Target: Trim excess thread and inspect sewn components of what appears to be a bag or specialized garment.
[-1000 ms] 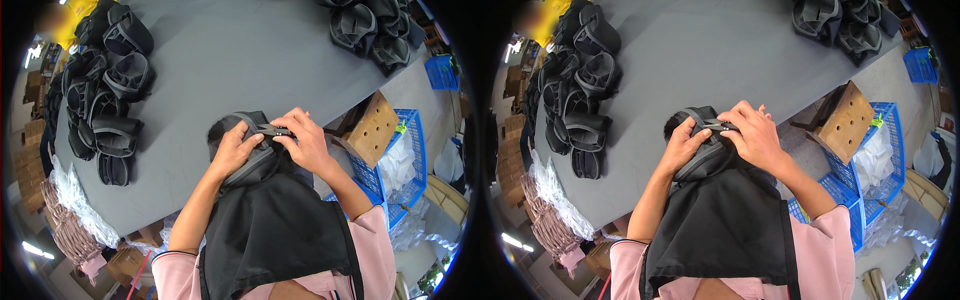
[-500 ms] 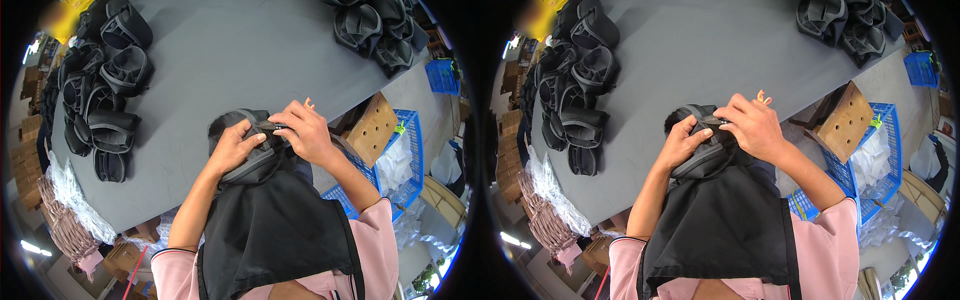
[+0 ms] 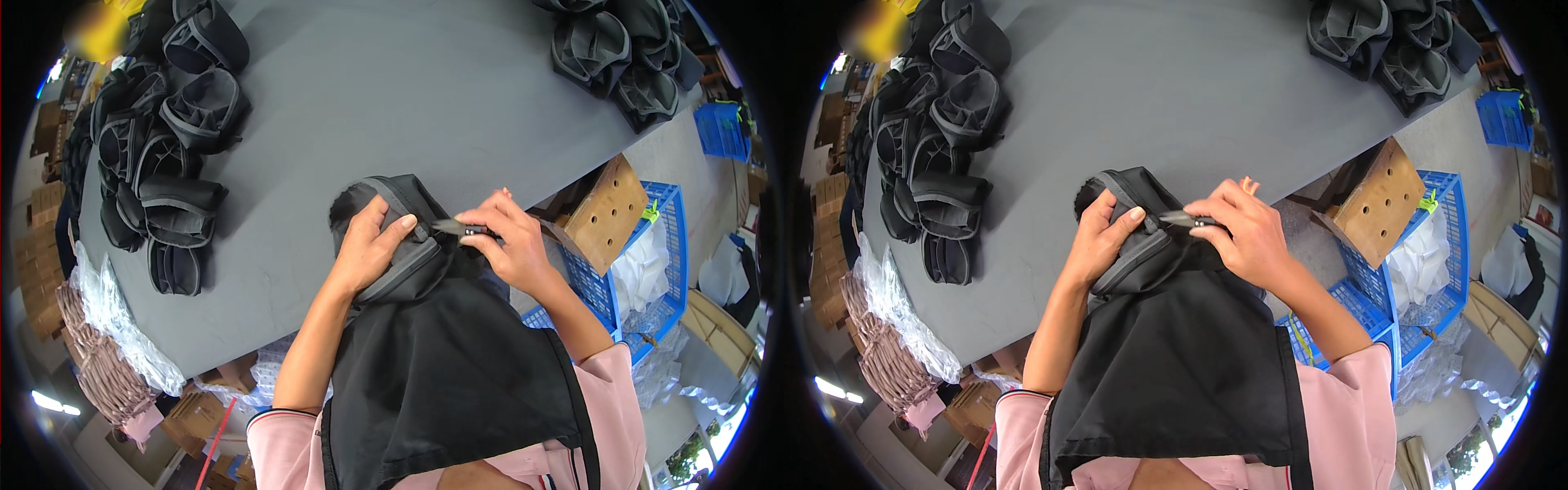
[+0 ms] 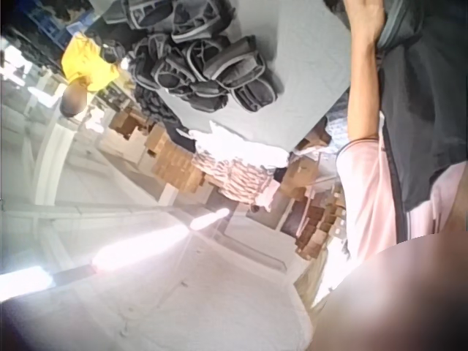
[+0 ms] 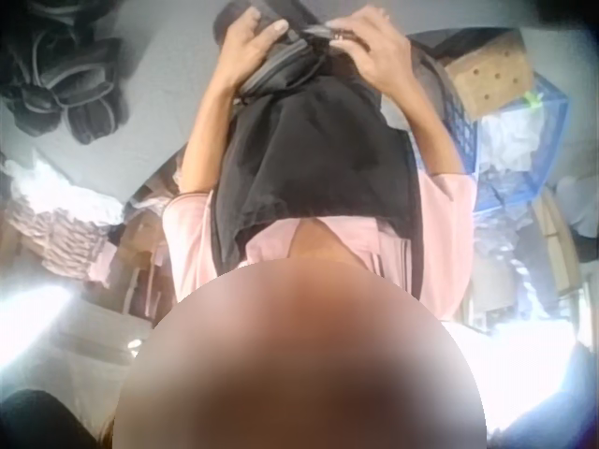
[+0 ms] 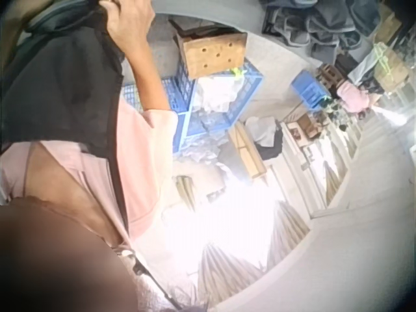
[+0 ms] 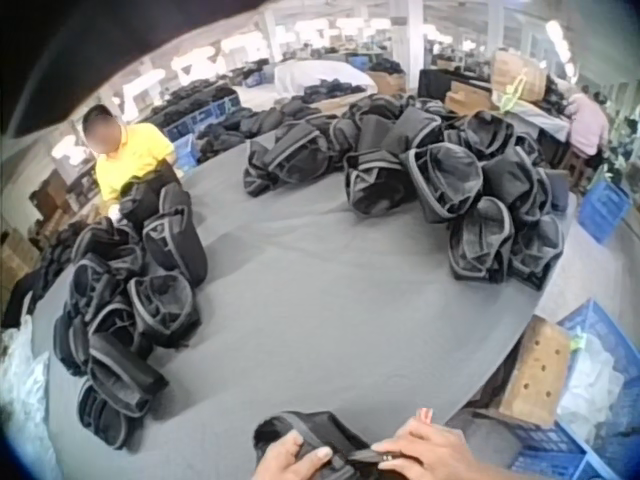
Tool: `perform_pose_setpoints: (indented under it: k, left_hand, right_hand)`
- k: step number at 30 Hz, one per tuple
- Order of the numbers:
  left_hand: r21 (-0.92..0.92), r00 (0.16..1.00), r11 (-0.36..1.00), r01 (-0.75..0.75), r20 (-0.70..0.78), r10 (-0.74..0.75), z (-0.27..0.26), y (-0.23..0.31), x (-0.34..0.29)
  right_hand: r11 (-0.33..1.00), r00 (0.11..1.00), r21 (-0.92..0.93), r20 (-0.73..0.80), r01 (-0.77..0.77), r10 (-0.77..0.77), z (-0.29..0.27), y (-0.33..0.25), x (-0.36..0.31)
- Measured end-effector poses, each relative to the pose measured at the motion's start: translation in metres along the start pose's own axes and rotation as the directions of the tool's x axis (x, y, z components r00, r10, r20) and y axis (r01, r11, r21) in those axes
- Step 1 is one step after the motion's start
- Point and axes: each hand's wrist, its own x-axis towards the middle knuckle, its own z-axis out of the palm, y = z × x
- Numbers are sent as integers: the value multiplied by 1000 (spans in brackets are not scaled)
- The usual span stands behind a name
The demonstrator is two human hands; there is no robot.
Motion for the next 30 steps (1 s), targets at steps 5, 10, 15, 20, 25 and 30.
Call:
perform_pose_setpoints:
  k: [5, 10, 15, 20, 25, 30]
  left_hand:
    - [73, 999, 997, -16, -44, 19, -1, 2, -5]
    - [85, 995, 994, -64, -73, 70, 2, 2, -7]
    - [-27, 992, 997, -77, -102, 74, -2, -15, -5]
    - [91, 995, 994, -52, -79, 60, -6, -18, -1]
    - [52, 980, 989, -140, -137, 145, 4, -6, 0]
    - [164, 991, 984, -73, -95, 89, 0, -4, 1]
  right_hand:
    - [994, 995, -101, 94, 29, -19, -3, -8, -2]
    - [999, 994, -3, 94, 46, -46, 1, -7, 2]
    - [987, 990, -100, 81, 127, -119, 3, -13, 4]
    - [999, 998, -31, 62, 12, -10, 6, -11, -2]
    - [999, 999, -39, 41, -20, 22, 2, -15, -3]
    - [989, 994, -129, 92, 72, -61, -1, -14, 6]
